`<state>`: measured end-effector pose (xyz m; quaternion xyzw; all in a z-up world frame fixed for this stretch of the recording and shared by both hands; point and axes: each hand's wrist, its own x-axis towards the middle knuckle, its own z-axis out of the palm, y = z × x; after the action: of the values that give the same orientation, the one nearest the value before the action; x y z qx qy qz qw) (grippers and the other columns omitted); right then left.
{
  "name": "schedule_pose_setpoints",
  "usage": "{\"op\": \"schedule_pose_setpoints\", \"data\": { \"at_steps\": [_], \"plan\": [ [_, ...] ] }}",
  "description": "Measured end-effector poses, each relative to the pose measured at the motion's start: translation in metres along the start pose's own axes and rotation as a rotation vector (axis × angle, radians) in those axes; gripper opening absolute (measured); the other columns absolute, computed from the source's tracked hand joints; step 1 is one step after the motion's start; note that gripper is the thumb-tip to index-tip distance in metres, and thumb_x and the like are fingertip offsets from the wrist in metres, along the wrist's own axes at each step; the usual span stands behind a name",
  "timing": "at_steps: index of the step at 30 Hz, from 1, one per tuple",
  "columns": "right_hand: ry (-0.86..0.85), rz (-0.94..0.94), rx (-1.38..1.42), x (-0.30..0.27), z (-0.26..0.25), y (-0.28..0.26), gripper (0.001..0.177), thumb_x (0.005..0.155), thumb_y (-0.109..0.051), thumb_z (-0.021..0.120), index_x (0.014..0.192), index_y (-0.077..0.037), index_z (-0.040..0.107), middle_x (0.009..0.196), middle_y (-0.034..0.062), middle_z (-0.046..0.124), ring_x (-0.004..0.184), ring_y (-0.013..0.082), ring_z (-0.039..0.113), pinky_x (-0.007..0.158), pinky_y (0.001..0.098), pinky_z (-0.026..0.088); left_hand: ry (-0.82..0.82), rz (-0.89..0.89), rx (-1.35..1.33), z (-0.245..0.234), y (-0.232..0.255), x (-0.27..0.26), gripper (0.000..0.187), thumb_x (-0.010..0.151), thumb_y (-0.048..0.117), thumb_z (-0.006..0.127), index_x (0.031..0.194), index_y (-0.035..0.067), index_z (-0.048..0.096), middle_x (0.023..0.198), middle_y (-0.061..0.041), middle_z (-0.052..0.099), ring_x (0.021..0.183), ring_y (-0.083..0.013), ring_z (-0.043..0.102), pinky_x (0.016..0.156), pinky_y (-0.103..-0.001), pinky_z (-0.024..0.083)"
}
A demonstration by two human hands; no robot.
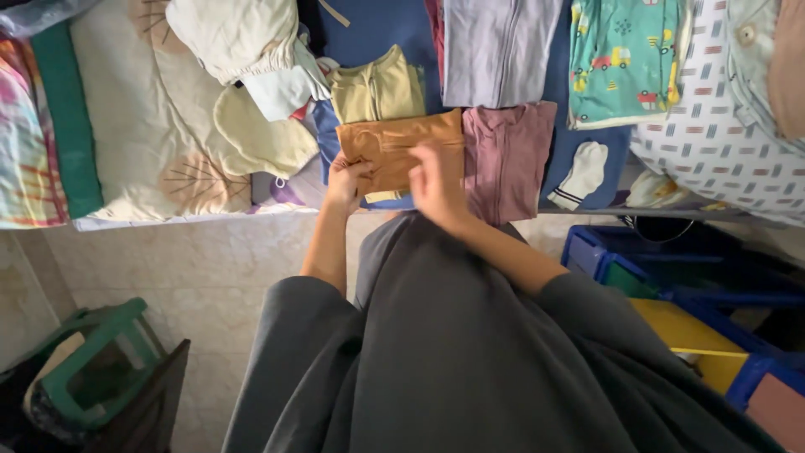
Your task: Folding various pieces of children's clothing on a bed.
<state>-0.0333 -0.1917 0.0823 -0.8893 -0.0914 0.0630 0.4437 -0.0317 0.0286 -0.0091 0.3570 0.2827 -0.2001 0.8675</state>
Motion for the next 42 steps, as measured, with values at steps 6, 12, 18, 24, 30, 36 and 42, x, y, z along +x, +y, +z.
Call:
{"op": "schedule_pose_setpoints", "data": {
  "at_steps": [6, 12, 18, 24, 30, 36, 42],
  "plan": [
    [0.13, 0.472, -0.004, -0.002, 0.022, 0.125, 0.053, 0.092, -0.021, 0.079, 0.129, 0.008, 0.055, 0.114, 0.0261, 0.067, 0.103, 0.0351, 0.067, 0.088, 0.0405, 0.053, 0.089, 0.043, 0.144, -0.046, 0.008, -0.01, 0.033, 0.085, -0.001, 0.063, 0.118, 0.004, 0.067, 0.099, -0.007, 0.07, 0.091, -0.0213, 0.066, 0.079, -0.037, 0.055],
    [0.029, 0.635, 0.428, 0.011, -0.008, 0.085, 0.041, 0.083, -0.025, 0.082, 0.113, 0.001, 0.074, 0.1, 0.0135, 0.078, 0.087, 0.021, 0.073, 0.077, 0.0331, 0.056, 0.285, -0.071, 0.1, 0.025, -0.006, -0.038, 0.057, 0.086, 0.036, 0.06, 0.136, 0.01, 0.052, 0.123, -0.011, 0.061, 0.112, -0.0259, 0.058, 0.093, -0.049, 0.046],
    [-0.161, -0.175, 0.194, 0.015, -0.06, -0.053, 0.028, 0.081, -0.014, 0.078, 0.108, -0.007, 0.073, 0.097, 0.0078, 0.07, 0.09, 0.0269, 0.067, 0.082, 0.0389, 0.053, 0.232, -0.156, -0.27, 0.081, 0.021, -0.089, 0.087, 0.086, 0.069, 0.054, 0.149, 0.01, 0.043, 0.142, -0.016, 0.055, 0.128, -0.0336, 0.053, 0.105, -0.057, 0.041],
    [-0.418, -0.798, 0.152, -0.002, -0.068, -0.093, 0.032, 0.085, -0.013, 0.079, 0.115, -0.012, 0.071, 0.101, 0.0056, 0.062, 0.1, 0.025, 0.062, 0.091, 0.0423, 0.048, -0.238, -0.102, -0.789, 0.064, 0.038, -0.111, 0.093, 0.09, 0.067, 0.057, 0.156, 0.003, 0.039, 0.151, -0.023, 0.052, 0.134, -0.0403, 0.055, 0.116, -0.055, 0.042],
    [-0.181, 0.211, 0.977, -0.011, -0.057, -0.063, 0.072, 0.096, -0.024, 0.072, 0.153, -0.006, 0.031, 0.135, 0.0069, 0.052, 0.119, 0.0205, 0.055, 0.1, 0.0442, 0.047, -0.27, -0.12, -0.508, 0.03, 0.017, -0.099, 0.076, 0.082, 0.014, 0.059, 0.152, -0.006, 0.038, 0.143, -0.03, 0.054, 0.125, -0.0458, 0.059, 0.109, -0.056, 0.047],
    [-0.426, 0.648, 1.209, -0.005, -0.044, -0.021, 0.079, 0.087, 0.005, 0.061, 0.16, -0.004, 0.031, 0.148, 0.0081, 0.053, 0.135, 0.0211, 0.053, 0.113, 0.0382, 0.044, -0.133, -0.227, -0.35, 0.038, 0.001, -0.1, 0.071, 0.071, -0.005, 0.053, 0.14, -0.015, 0.044, 0.131, -0.033, 0.061, 0.119, -0.0463, 0.064, 0.108, -0.055, 0.053],
    [-0.358, 0.457, 1.043, 0.02, -0.05, -0.031, 0.08, 0.083, 0.011, 0.059, 0.158, -0.004, 0.034, 0.149, 0.0087, 0.055, 0.136, 0.0196, 0.054, 0.114, 0.0341, 0.046, -0.181, -0.149, -0.271, 0.024, 0.002, -0.07, 0.072, 0.067, -0.011, 0.052, 0.139, -0.01, 0.052, 0.123, -0.026, 0.068, 0.109, -0.0412, 0.069, 0.099, -0.052, 0.056]
  ]
}}
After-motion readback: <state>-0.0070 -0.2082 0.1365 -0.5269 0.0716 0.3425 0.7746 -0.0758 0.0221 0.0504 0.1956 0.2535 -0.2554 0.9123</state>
